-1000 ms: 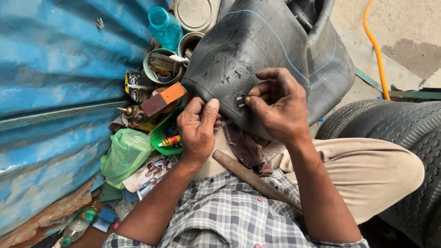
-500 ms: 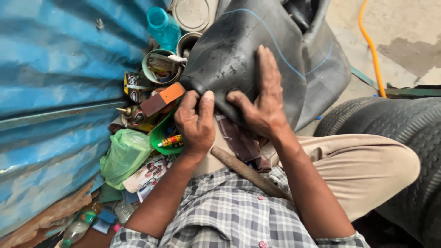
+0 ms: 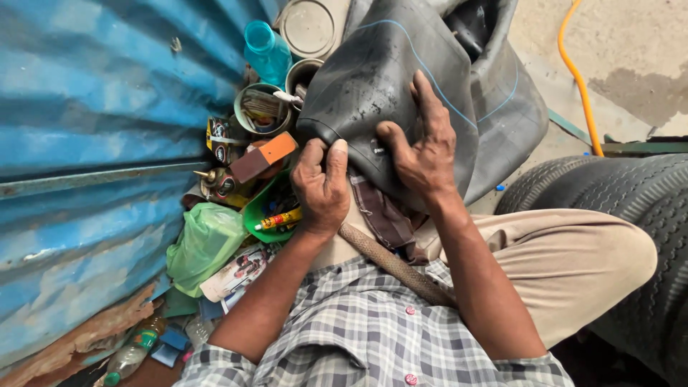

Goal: Repairing a bicycle or vehicle inner tube by sanding, applying adhesive, and attaching a patch.

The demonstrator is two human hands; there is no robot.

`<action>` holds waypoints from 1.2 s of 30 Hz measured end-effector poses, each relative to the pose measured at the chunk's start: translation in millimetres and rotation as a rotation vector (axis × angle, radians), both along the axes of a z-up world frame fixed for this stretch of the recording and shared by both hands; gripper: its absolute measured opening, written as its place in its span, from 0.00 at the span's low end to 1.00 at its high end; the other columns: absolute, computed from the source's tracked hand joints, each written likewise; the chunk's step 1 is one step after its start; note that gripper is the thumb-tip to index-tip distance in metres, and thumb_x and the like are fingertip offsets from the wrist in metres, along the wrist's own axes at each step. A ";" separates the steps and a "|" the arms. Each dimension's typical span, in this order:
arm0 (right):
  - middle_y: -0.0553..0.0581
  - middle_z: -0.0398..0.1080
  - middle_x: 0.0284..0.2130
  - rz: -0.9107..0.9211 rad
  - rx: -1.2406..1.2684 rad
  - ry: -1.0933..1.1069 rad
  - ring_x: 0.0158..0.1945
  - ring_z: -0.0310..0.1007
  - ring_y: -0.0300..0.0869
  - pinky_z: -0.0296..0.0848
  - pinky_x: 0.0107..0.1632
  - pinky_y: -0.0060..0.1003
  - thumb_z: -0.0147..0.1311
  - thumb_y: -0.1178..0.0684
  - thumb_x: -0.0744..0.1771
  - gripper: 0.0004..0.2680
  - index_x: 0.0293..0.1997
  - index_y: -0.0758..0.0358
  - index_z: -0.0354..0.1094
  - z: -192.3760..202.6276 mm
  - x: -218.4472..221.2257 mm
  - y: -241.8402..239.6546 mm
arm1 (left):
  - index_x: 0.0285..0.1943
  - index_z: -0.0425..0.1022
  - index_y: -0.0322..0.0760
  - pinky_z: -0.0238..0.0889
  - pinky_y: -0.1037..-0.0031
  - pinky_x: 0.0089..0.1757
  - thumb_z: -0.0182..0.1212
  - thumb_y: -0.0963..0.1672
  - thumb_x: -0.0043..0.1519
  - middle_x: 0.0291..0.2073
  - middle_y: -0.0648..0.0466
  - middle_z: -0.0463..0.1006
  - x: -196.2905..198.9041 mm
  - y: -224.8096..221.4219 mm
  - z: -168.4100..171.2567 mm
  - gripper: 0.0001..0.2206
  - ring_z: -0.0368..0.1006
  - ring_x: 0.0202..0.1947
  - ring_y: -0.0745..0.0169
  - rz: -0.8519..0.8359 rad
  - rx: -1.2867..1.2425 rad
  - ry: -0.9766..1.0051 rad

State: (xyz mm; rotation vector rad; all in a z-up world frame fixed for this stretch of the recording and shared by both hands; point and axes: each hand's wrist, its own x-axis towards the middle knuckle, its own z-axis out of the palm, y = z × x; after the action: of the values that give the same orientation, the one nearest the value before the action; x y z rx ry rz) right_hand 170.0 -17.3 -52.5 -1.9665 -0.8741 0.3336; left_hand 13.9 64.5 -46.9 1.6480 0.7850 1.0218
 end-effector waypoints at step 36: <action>0.69 0.59 0.66 0.111 -0.008 -0.100 0.69 0.62 0.56 0.68 0.70 0.50 0.61 0.53 0.72 0.26 0.78 0.65 0.50 11.4 12.6 -4.0 | 0.38 0.70 0.34 0.66 0.63 0.40 0.58 0.44 0.70 0.31 0.47 0.74 35.0 -22.5 -12.8 0.09 0.74 0.36 0.45 0.240 0.092 -0.076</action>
State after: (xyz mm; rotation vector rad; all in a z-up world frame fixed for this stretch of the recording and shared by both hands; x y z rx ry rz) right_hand 182.5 -21.3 -41.2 -1.9595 -1.0503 0.3047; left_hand 48.9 42.1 -59.8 1.6083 0.9117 1.2988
